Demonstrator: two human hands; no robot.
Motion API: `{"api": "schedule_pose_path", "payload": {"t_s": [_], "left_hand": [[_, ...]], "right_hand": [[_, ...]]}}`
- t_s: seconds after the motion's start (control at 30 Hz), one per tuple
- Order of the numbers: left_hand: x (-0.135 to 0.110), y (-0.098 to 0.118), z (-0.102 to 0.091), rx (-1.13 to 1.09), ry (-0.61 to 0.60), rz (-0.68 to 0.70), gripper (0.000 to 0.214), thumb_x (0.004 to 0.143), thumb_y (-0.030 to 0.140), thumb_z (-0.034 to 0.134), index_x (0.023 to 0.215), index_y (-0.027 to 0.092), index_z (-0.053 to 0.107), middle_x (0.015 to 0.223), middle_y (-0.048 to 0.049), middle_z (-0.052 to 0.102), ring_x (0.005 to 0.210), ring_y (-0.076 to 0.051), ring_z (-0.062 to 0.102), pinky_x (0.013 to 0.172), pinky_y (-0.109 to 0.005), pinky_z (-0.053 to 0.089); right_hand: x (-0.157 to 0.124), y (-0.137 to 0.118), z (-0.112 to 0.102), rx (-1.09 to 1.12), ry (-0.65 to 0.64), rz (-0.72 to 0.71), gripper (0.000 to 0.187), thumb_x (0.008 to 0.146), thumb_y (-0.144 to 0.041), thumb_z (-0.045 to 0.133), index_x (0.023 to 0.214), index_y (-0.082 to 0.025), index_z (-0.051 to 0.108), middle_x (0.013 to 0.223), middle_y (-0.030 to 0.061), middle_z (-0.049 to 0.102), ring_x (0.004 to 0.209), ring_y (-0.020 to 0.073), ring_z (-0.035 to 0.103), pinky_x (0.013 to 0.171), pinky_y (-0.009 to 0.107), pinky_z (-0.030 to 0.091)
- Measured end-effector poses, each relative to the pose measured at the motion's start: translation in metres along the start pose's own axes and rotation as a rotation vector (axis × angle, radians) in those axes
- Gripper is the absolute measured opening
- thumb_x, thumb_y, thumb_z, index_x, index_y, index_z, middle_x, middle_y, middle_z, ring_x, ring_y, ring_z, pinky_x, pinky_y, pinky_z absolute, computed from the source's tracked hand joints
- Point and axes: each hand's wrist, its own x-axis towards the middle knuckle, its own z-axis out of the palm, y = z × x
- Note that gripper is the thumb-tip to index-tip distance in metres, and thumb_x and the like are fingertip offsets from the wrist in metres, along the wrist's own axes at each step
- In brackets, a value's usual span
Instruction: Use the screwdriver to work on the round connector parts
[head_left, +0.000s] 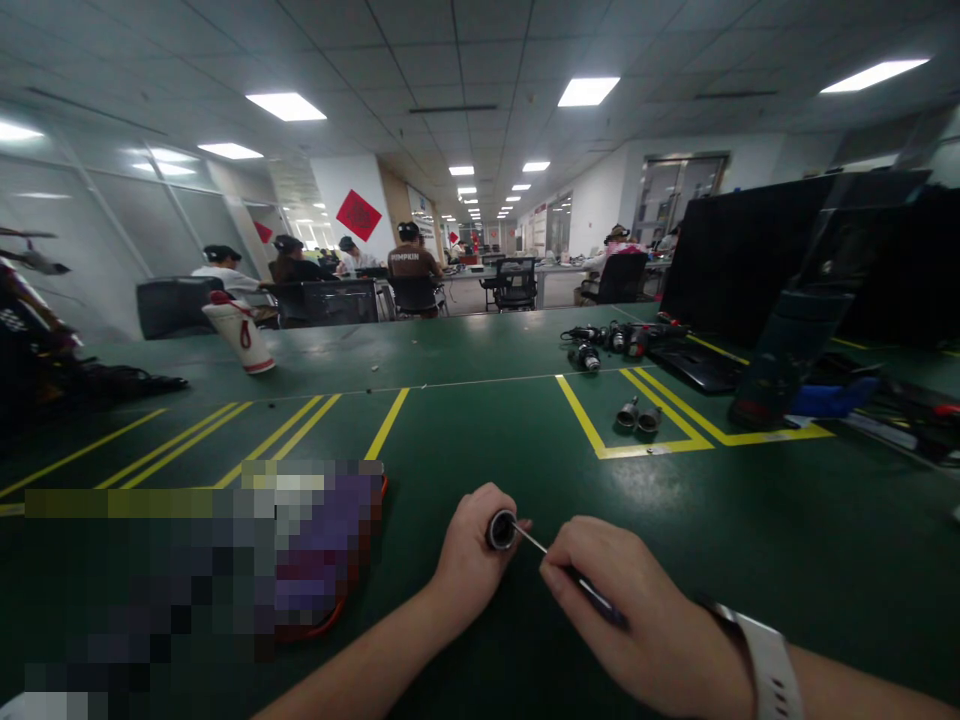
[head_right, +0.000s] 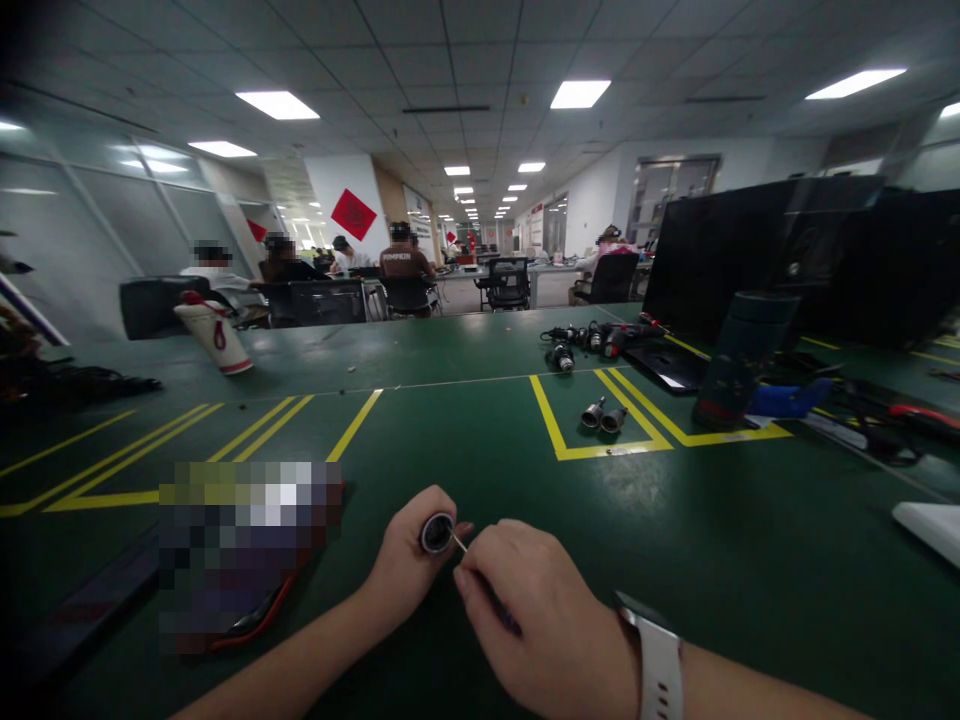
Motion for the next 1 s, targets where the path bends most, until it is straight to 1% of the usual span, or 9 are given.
{"api": "schedule_pose_path", "payload": {"t_s": [0.13,0.3,0.4,0.47,0.53,0.7,0.77,0.83,1.0], "left_hand": [[0.000,0.003,-0.002,0.078,-0.038,0.054,0.019,0.077,0.021,0.055,0.062,0.021,0.043,0.064,0.0026,0.050,0.064,-0.016,0.049,0.064,-0.030,0.036],[0.000,0.005,-0.004,0.030,-0.025,0.071,0.018,0.076,0.019,0.057,0.063,0.021,0.045,0.064,0.0030,0.050,0.064,-0.016,0.049,0.063,-0.029,0.036],[0.000,0.003,-0.004,-0.059,-0.014,0.052,0.019,0.076,0.023,0.058,0.062,0.020,0.046,0.064,0.0027,0.049,0.063,-0.015,0.048,0.060,-0.027,0.037],[0.001,0.001,-0.003,-0.093,-0.012,0.038,0.019,0.075,0.023,0.059,0.062,0.020,0.045,0.064,0.0029,0.048,0.062,-0.015,0.047,0.058,-0.026,0.037],[0.001,0.000,-0.002,-0.094,-0.007,0.028,0.019,0.075,0.022,0.060,0.063,0.020,0.045,0.064,0.0031,0.048,0.061,-0.014,0.047,0.057,-0.026,0.036],[0.001,0.000,-0.001,0.007,-0.015,0.059,0.017,0.075,0.018,0.058,0.062,0.020,0.047,0.064,0.0030,0.050,0.063,-0.015,0.048,0.060,-0.027,0.035],[0.000,0.002,-0.002,0.059,-0.045,0.078,0.016,0.074,0.015,0.058,0.062,0.019,0.048,0.065,0.0027,0.052,0.064,-0.015,0.049,0.062,-0.028,0.034],[0.000,0.003,-0.002,0.085,-0.065,0.083,0.016,0.074,0.015,0.058,0.062,0.020,0.049,0.065,0.0023,0.053,0.064,-0.015,0.049,0.062,-0.028,0.034],[0.000,0.004,-0.004,0.103,-0.086,0.091,0.018,0.078,0.021,0.057,0.063,0.020,0.048,0.066,0.0020,0.053,0.065,-0.016,0.051,0.063,-0.028,0.035]], "right_hand": [[0.004,0.000,-0.004,0.065,-0.027,0.098,0.018,0.088,-0.019,0.043,0.072,-0.018,0.052,0.068,0.0008,0.053,0.062,0.0136,0.048,0.058,0.027,0.037],[0.011,0.012,-0.005,0.478,0.043,0.321,0.027,0.088,-0.030,0.046,0.064,-0.018,0.051,0.058,-0.0027,0.048,0.056,0.0113,0.044,0.053,0.024,0.034],[0.014,0.020,-0.001,0.746,0.070,0.449,0.025,0.085,-0.032,0.051,0.065,-0.017,0.051,0.057,-0.0032,0.050,0.052,0.0094,0.042,0.049,0.022,0.030],[0.014,0.022,0.001,0.860,0.086,0.531,0.025,0.084,-0.033,0.052,0.066,-0.017,0.049,0.056,-0.0037,0.049,0.050,0.0085,0.039,0.046,0.021,0.026],[0.014,0.021,0.002,0.841,0.100,0.532,0.025,0.084,-0.034,0.051,0.066,-0.017,0.049,0.055,-0.0037,0.049,0.050,0.0088,0.039,0.046,0.021,0.026],[0.009,0.007,-0.006,0.429,0.048,0.282,0.025,0.087,-0.030,0.046,0.066,-0.017,0.052,0.061,-0.0026,0.048,0.057,0.0116,0.044,0.054,0.025,0.033],[0.008,0.003,-0.008,0.317,0.010,0.235,0.023,0.088,-0.027,0.045,0.068,-0.018,0.052,0.062,-0.0026,0.048,0.058,0.0120,0.044,0.055,0.026,0.033],[0.009,0.004,-0.009,0.308,-0.004,0.244,0.023,0.087,-0.027,0.045,0.067,-0.018,0.051,0.061,-0.0028,0.047,0.058,0.0121,0.044,0.055,0.026,0.033],[0.012,0.016,-0.006,0.524,0.022,0.342,0.027,0.086,-0.031,0.047,0.063,-0.018,0.049,0.058,-0.0023,0.048,0.057,0.0126,0.046,0.055,0.026,0.037]]}}
